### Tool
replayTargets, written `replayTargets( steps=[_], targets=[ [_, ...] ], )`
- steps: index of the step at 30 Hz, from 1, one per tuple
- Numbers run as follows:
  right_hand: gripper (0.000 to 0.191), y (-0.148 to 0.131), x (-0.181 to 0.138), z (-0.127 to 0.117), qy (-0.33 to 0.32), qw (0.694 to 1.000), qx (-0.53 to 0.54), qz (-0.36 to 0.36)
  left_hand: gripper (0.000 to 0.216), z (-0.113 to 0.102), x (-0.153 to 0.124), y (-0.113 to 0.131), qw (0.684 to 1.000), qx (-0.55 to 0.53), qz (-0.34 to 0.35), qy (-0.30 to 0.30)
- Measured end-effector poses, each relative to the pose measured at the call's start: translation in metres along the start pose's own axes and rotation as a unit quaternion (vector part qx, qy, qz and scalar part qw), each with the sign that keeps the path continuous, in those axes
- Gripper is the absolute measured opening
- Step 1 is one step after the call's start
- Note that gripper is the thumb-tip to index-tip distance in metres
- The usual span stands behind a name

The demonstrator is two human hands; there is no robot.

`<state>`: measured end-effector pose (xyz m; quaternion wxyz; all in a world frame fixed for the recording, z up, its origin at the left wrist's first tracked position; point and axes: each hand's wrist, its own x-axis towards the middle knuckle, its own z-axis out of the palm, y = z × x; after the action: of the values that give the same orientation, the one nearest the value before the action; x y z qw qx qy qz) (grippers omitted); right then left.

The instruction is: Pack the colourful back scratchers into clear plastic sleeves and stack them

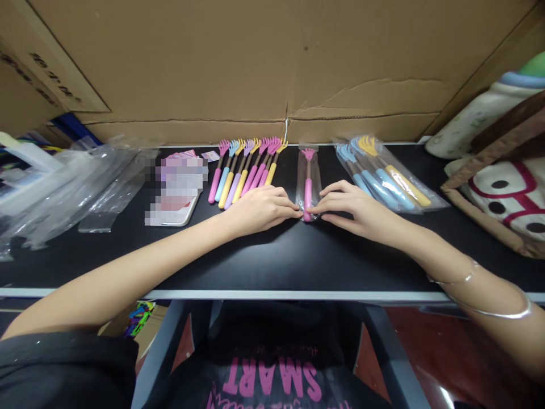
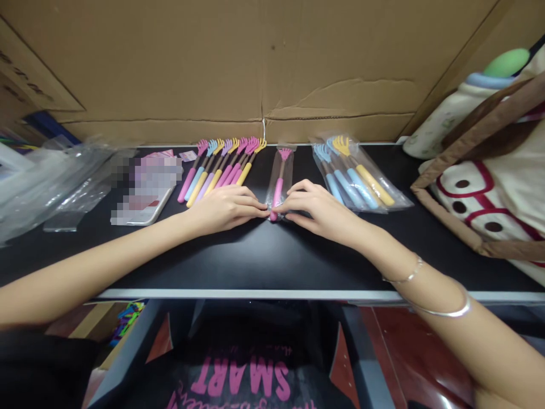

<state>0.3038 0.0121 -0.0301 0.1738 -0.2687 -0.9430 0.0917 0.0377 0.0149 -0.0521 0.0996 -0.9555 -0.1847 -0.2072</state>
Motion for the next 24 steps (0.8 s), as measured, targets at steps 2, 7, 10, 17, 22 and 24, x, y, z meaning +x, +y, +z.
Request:
replayTargets(
  steps=[2, 7, 10, 17, 22, 24],
  targets=[
    [0.033, 0.001, -0.004, -0.006, -0.020, 1.000, -0.019, -0.007, 0.028, -0.004, 0.000, 0.001, 1.000, 0.009, 0.003, -0.012],
    [0.059, 0.000, -0.022, -0.012, -0.115, 0.993, -0.033, 0.018, 0.030, -0.011, 0.000, 0.001, 0.999, -0.005, 0.002, -0.037],
    [0.067, -0.003, -0.030, -0.011, -0.147, 0.988, -0.028, 0.042, 0.031, -0.015, 0.000, 0.000, 0.998, -0.020, -0.002, -0.062],
    [0.066, -0.009, -0.029, -0.009, -0.141, 0.989, -0.004, 0.051, 0.034, -0.025, 0.001, 0.001, 0.993, -0.050, -0.013, -0.111],
    [0.063, -0.009, -0.026, -0.011, -0.167, 0.984, 0.000, 0.066, 0.034, -0.023, 0.000, 0.000, 0.992, -0.061, -0.018, -0.106],
    [0.057, -0.008, -0.023, -0.013, -0.158, 0.986, 0.002, 0.060, 0.033, -0.020, 0.000, -0.001, 0.994, -0.061, -0.013, -0.091]
  ],
)
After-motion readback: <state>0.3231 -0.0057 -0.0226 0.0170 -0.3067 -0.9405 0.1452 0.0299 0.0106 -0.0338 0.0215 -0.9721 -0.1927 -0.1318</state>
